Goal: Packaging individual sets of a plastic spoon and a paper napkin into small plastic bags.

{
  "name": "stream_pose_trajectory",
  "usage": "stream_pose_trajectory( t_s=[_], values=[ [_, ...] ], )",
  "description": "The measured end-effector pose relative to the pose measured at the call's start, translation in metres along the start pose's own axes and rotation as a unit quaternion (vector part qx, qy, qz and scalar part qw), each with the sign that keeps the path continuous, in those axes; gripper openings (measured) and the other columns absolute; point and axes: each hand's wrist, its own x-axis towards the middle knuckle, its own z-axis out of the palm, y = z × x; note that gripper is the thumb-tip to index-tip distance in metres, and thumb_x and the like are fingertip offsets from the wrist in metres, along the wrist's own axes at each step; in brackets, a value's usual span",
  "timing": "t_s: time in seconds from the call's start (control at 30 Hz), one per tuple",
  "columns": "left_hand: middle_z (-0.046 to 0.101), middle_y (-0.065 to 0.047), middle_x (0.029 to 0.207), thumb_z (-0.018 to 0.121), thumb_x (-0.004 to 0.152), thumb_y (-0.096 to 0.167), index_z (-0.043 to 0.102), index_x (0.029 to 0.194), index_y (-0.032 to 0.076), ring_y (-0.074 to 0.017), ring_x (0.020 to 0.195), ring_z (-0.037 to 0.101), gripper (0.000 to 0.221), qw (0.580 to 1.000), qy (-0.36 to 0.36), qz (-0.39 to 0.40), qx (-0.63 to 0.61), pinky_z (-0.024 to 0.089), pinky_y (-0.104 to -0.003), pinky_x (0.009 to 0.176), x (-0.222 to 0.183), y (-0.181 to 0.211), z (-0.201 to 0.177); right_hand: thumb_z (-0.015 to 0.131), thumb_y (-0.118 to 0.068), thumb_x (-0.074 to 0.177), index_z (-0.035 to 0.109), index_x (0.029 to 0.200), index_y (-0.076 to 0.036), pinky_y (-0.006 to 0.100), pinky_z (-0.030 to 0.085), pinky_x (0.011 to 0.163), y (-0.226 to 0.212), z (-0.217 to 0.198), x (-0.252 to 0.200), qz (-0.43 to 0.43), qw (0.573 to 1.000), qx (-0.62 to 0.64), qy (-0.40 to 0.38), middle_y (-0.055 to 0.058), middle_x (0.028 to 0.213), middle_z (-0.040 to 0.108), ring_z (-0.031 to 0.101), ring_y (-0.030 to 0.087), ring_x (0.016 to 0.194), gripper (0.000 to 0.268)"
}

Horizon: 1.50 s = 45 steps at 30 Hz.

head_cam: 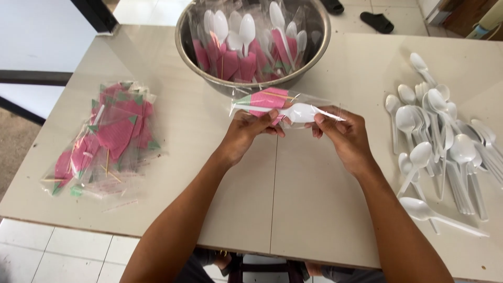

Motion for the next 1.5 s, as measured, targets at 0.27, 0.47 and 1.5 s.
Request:
stream_pose_trajectory(
  t_s=[0.27,0.47,1.5],
  values=[
    [0.06,-0.013,0.07,0.054,0.081,0.032,0.057,0.084,0.001,-0.021,0.071,0.063,0.031,1.0,-0.001,-0.006,-0.004,0.05,-0.03,0.073,-0.003,0.015,0.006,0.05,-0.019,0.084,0.058,0.097,0.002,0.031,0.044,0.066,-0.004,0.002,0.0,0.013,1.0,0.001,0.018,0.017,0.077,0.058,0.053,0.018,0.066,0.026],
    [0.061,-0.012,0.069,0.053,0.081,0.031,0.057,0.081,0.002,-0.0203,0.07,0.063,0.029,1.0,-0.001,-0.008,-0.003,0.049,-0.029,0.072,-0.003,0.017,0.007,0.051,-0.018,0.083,0.058,0.097,0.002,0.031,0.045,0.066,-0.006,0.003,0.0,0.022,1.0,-0.005,0.022,0.017,0.077,0.059,0.053,0.018,0.066,0.026],
    [0.061,-0.015,0.065,0.059,0.077,0.029,0.059,0.071,0.001,-0.024,0.066,0.064,0.029,0.999,0.036,-0.016,-0.023,0.051,-0.032,0.07,0.0,0.007,0.006,0.055,-0.019,0.08,0.063,0.09,0.002,0.031,0.044,0.066,-0.015,0.007,0.001,0.032,0.998,0.014,0.052,0.013,0.062,0.053,0.052,0.019,0.063,0.024]
  ],
)
